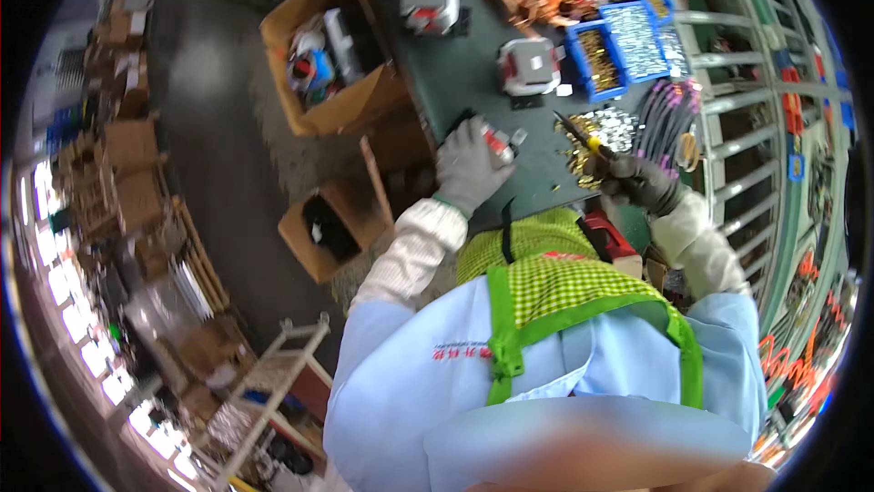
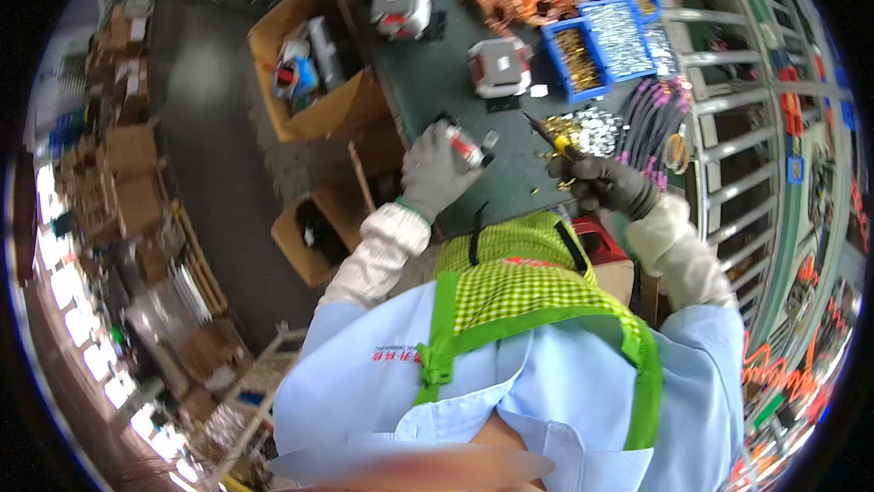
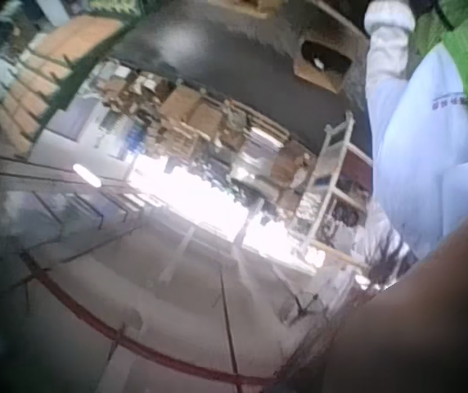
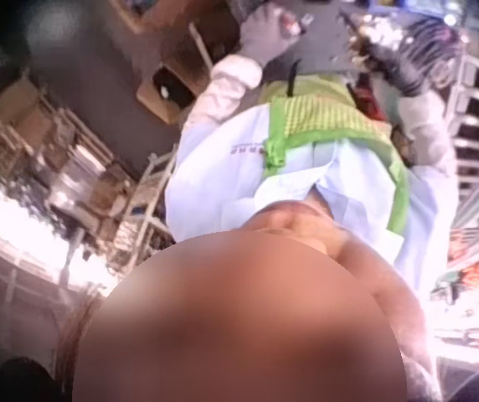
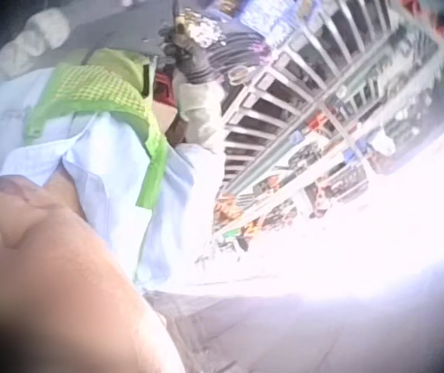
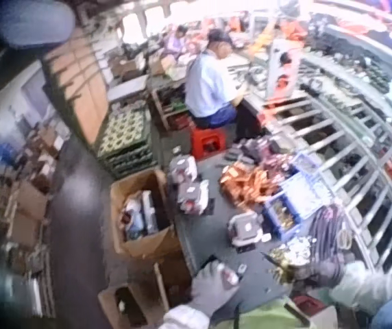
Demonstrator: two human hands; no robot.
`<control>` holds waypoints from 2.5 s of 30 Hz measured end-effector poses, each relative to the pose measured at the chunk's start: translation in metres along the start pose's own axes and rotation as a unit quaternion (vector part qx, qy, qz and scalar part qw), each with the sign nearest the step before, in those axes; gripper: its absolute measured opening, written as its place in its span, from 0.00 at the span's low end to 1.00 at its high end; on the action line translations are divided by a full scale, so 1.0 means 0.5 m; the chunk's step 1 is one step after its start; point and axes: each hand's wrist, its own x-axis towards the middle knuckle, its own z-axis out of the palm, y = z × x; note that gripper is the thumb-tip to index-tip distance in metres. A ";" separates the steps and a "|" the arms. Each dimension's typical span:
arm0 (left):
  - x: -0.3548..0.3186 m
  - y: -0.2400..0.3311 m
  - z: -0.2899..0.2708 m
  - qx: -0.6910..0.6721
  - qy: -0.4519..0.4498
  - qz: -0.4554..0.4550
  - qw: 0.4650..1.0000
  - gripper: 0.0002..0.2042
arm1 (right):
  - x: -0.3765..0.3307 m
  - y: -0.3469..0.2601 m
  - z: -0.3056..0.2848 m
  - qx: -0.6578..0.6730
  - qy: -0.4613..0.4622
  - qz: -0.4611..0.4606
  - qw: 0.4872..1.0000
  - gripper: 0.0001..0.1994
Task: Assembling black plastic industrial components using a pneumatic screwdriver and organizing them into boxes.
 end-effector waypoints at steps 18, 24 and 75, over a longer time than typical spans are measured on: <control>0.412 0.106 -0.002 0.022 -0.099 0.256 0.961 0.37 | 0.221 0.067 -0.135 0.486 -0.302 -0.190 0.798 0.26; 0.336 0.092 0.008 0.092 -0.022 0.114 0.989 0.29 | 0.247 0.063 -0.153 0.514 -0.322 -0.147 0.782 0.26; 0.315 0.150 0.013 0.170 -0.064 0.033 0.983 0.47 | 0.190 -0.227 -0.126 -0.481 0.130 0.230 0.836 0.15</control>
